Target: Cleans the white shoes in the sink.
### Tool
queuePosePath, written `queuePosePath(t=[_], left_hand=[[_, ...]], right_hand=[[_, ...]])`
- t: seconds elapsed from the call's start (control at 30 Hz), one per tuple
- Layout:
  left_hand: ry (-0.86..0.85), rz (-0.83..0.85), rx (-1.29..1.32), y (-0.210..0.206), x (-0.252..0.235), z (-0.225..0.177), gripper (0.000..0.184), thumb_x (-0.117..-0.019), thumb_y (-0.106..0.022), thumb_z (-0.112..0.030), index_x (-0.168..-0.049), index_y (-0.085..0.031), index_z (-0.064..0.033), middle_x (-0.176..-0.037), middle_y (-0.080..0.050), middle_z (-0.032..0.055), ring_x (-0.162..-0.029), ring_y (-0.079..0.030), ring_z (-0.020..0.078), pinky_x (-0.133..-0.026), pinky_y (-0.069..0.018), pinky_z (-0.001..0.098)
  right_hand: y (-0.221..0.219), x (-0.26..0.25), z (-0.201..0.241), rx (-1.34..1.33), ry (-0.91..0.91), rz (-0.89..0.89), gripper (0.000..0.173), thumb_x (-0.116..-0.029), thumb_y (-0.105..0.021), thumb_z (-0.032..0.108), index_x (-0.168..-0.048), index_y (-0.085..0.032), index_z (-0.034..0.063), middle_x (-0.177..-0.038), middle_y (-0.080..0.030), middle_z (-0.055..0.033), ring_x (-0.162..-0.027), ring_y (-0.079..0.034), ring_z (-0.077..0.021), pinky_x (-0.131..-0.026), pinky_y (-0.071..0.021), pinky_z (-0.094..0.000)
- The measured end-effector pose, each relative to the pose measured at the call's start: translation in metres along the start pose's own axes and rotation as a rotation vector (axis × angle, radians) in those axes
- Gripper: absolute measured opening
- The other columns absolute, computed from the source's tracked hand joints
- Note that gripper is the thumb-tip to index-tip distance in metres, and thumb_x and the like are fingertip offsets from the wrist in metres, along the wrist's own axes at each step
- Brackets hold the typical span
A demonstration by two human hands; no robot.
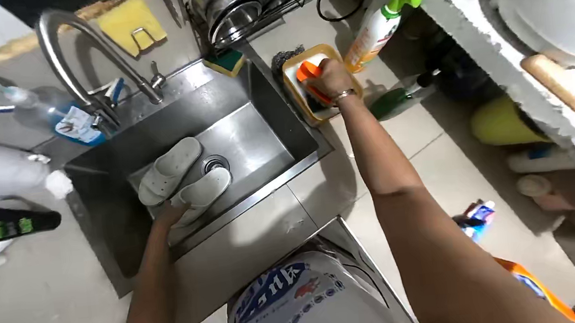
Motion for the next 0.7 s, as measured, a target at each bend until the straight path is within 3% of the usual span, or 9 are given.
queuePosePath(t=[0.17, 0.33, 0.37, 0.43, 0.47, 0.53, 0.63, 0.7], left_hand=[[0.114, -0.049, 0.197, -0.005, -0.030, 0.045, 0.076, -0.0980, -0.070, -0.040, -0.145, -0.044, 0.0135, -0.139, -0.051, 0.0402, -0.129, -0.052, 0.0549, -0.106, -0.0417, 0.0701], [0.118, -0.028, 0.202, -0.001, -0.044, 0.050, 0.089, -0.0915, -0.078, -0.040, -0.150, -0.036, 0.0119, -0.145, -0.047, 0.0386, -0.132, -0.050, 0.0531, -0.106, -0.0428, 0.0675], [0.065, -0.031, 0.149, -0.002, -0.051, 0.052, 0.094, -0.0874, -0.083, -0.037, -0.151, -0.035, 0.0111, -0.146, -0.045, 0.0389, -0.134, -0.049, 0.0540, -0.107, -0.0417, 0.0686], [-0.063, -0.049, 0.008, -0.008, -0.060, 0.056, 0.113, -0.0708, -0.096, -0.027, -0.156, -0.030, 0.0068, -0.153, -0.036, 0.0395, -0.139, -0.041, 0.0576, -0.110, -0.0370, 0.0726], [-0.106, -0.062, -0.064, -0.009, -0.059, 0.055, 0.121, -0.0620, -0.100, -0.024, -0.157, -0.032, 0.0035, -0.156, -0.034, 0.0376, -0.141, -0.039, 0.0573, -0.110, -0.0367, 0.0729], [-0.147, -0.095, -0.150, -0.011, -0.059, 0.055, 0.129, -0.0513, -0.104, -0.025, -0.157, -0.034, -0.0015, -0.156, -0.034, 0.0350, -0.140, -0.039, 0.0561, -0.107, -0.0399, 0.0732], [-0.181, -0.132, -0.298, -0.018, -0.065, 0.046, 0.123, -0.0551, -0.101, -0.042, -0.155, -0.038, -0.0067, -0.151, -0.040, 0.0348, -0.132, -0.049, 0.0551, -0.097, -0.0483, 0.0708], [-0.185, -0.097, -0.348, -0.027, -0.065, 0.032, 0.117, -0.0578, -0.100, -0.043, -0.154, -0.043, -0.0081, -0.152, -0.038, 0.0374, -0.123, -0.054, 0.0575, -0.090, -0.0509, 0.0709]], right_hand=[[-0.017, -0.027, -0.017, 0.015, 0.024, 0.028, 0.060, -0.0848, -0.083, 0.038, -0.117, -0.066, -0.0087, -0.120, -0.065, -0.0327, -0.114, -0.062, -0.0494, -0.097, -0.0458, -0.0719], [-0.002, -0.017, -0.017, -0.059, 0.080, -0.061, 0.065, -0.0850, -0.082, 0.042, -0.119, -0.065, -0.0095, -0.118, -0.066, -0.0325, -0.111, -0.064, -0.0467, -0.097, -0.0478, -0.0677], [0.008, -0.004, -0.005, -0.091, 0.110, -0.100, 0.066, -0.0850, -0.082, 0.045, -0.121, -0.064, -0.0081, -0.118, -0.066, -0.0308, -0.110, -0.064, -0.0436, -0.098, -0.0484, -0.0649], [0.012, 0.036, 0.038, -0.164, 0.204, -0.106, 0.062, -0.0859, -0.080, 0.045, -0.122, -0.063, -0.0035, -0.111, -0.066, -0.0213, -0.099, -0.065, -0.0282, -0.092, -0.0524, -0.0515], [-0.001, 0.058, 0.063, -0.192, 0.256, -0.056, 0.059, -0.0869, -0.080, 0.042, -0.121, -0.062, -0.0032, -0.107, -0.066, -0.0186, -0.094, -0.065, -0.0236, -0.088, -0.0540, -0.0475], [-0.059, 0.093, 0.111, -0.199, 0.333, 0.154, 0.056, -0.0879, -0.081, 0.034, -0.123, -0.062, -0.0038, -0.106, -0.068, -0.0198, -0.092, -0.069, -0.0256, -0.087, -0.0574, -0.0497], [-0.194, 0.114, 0.147, -0.053, 0.408, 0.531, 0.055, -0.0866, -0.083, 0.034, -0.120, -0.064, -0.0051, -0.104, -0.070, -0.0235, -0.094, -0.070, -0.0349, -0.088, -0.0566, -0.0575], [-0.265, 0.116, 0.149, 0.056, 0.410, 0.707, 0.054, -0.0880, -0.081, 0.036, -0.117, -0.065, -0.0060, -0.104, -0.069, -0.0251, -0.095, -0.068, -0.0373, -0.088, -0.0548, -0.0586]])
Point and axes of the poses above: each hand's wrist, its own x-axis away from the middle knuckle, its own y-axis out of the back of the hand, z = x × y, the point moved 8 cm from there along -x, towards the middle knuckle
